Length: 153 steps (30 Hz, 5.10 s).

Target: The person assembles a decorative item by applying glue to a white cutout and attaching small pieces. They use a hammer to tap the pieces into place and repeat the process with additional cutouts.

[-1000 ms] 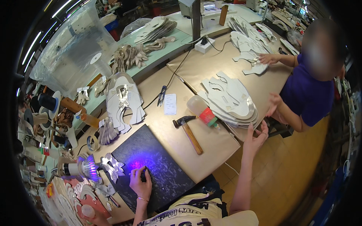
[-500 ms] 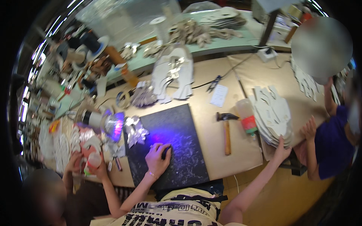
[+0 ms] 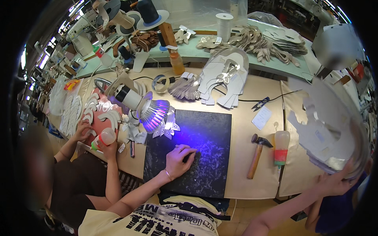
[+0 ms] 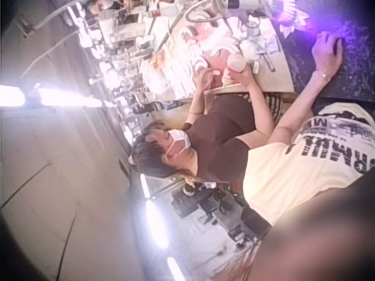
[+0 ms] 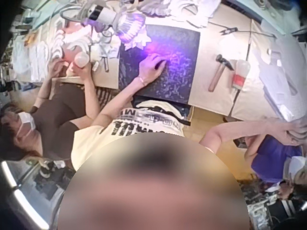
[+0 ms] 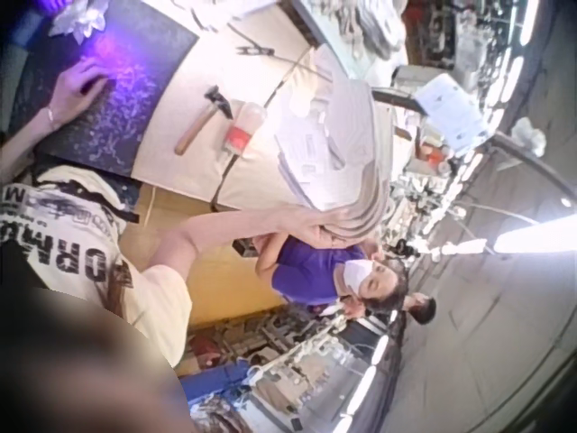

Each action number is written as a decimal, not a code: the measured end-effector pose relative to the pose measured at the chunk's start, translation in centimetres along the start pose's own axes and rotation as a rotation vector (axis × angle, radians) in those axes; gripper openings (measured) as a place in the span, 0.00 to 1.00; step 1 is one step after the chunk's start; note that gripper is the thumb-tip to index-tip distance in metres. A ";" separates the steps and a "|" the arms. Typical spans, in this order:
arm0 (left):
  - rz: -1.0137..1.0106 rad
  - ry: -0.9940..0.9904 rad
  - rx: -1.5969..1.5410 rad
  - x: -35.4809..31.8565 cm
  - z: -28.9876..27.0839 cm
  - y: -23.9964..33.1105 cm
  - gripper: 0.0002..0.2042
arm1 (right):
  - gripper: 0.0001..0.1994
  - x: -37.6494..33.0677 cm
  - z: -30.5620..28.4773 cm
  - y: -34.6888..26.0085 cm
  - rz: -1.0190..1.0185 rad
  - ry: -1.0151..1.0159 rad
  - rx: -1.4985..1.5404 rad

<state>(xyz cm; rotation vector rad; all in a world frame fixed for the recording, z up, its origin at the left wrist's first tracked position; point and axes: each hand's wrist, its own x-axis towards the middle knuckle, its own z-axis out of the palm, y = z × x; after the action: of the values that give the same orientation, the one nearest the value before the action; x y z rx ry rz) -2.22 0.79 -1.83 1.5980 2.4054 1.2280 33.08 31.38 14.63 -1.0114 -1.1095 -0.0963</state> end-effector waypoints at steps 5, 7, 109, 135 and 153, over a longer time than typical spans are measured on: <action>-0.026 0.242 0.138 1.1 -1.8 -1.5 0.11 | 0.17 5.7 3.7 2.7 -0.151 -0.604 0.139; -0.151 0.239 0.208 2.9 -2.4 -3.4 0.16 | 0.18 4.7 7.5 4.1 0.043 -0.835 0.232; -0.201 0.430 -0.112 4.6 -2.4 -9.9 0.04 | 0.30 -23.5 14.8 6.5 0.454 -1.032 0.193; -0.346 0.161 0.126 4.2 -1.3 -10.4 0.17 | 0.29 -24.0 14.3 5.9 0.404 -0.965 0.206; -0.221 0.174 0.066 4.5 -2.1 -9.5 0.17 | 0.30 -23.4 14.2 4.7 0.402 -0.964 0.156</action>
<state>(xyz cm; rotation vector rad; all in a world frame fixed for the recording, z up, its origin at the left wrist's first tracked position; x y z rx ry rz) -12.67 1.36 -4.30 1.2419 2.6657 1.3081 14.28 34.93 -5.45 -1.1400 -1.7026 0.8713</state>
